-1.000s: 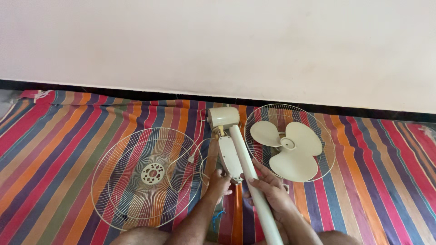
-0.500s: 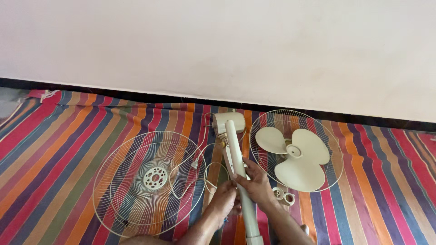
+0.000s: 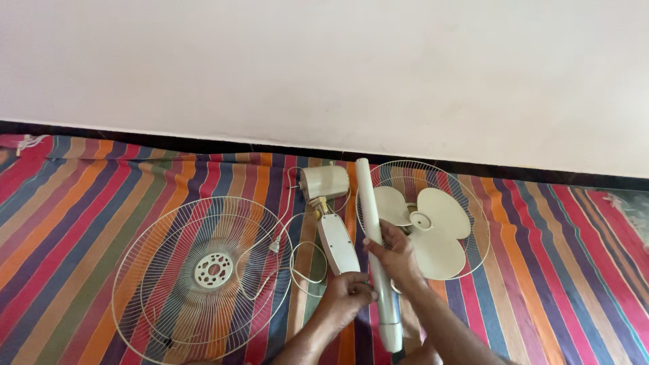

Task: The person assembles a standing electric fan by attaching the motor housing to the stand, then mounting the fan blades onto the motor shaft, and finally securing the front protective cage. The person works on a striped mat on the floor.

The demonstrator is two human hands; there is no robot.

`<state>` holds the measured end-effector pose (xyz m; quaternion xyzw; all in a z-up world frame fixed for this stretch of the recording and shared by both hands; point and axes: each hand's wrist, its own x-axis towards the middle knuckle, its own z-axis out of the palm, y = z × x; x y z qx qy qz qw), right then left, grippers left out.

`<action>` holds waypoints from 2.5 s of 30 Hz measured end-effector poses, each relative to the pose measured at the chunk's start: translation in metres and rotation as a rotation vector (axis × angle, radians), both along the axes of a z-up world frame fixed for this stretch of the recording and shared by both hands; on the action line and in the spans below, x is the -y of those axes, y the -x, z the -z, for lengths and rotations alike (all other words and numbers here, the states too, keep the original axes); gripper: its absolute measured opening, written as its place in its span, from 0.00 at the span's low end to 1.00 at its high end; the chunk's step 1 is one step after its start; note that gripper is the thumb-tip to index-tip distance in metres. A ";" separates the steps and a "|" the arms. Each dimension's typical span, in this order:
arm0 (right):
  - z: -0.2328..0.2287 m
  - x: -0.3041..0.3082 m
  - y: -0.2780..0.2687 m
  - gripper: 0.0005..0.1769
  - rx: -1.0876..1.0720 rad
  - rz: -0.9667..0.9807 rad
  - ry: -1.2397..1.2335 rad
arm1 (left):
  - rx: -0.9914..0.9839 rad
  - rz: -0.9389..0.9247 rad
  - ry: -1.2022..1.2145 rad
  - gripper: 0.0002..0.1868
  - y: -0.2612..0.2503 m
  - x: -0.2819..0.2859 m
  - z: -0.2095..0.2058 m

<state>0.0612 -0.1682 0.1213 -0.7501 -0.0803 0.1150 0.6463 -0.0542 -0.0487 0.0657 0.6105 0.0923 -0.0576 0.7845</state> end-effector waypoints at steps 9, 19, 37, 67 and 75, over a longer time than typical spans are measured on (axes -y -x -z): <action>0.021 0.084 -0.062 0.37 0.304 -0.033 0.333 | -0.046 -0.104 -0.208 0.24 -0.016 -0.026 0.011; 0.043 0.140 -0.079 0.34 0.151 -0.091 0.510 | -0.141 -0.227 -0.304 0.21 -0.018 -0.050 0.011; 0.113 0.233 -0.065 0.33 -0.151 -0.518 1.222 | -0.181 -0.300 -0.463 0.24 -0.022 -0.061 0.040; 0.056 0.037 -0.008 0.40 0.265 -0.250 0.725 | -0.022 -0.132 -0.318 0.29 -0.024 -0.041 0.058; 0.065 -0.058 0.007 0.67 0.032 -0.125 0.797 | -0.194 -0.251 -0.619 0.33 -0.025 -0.063 0.059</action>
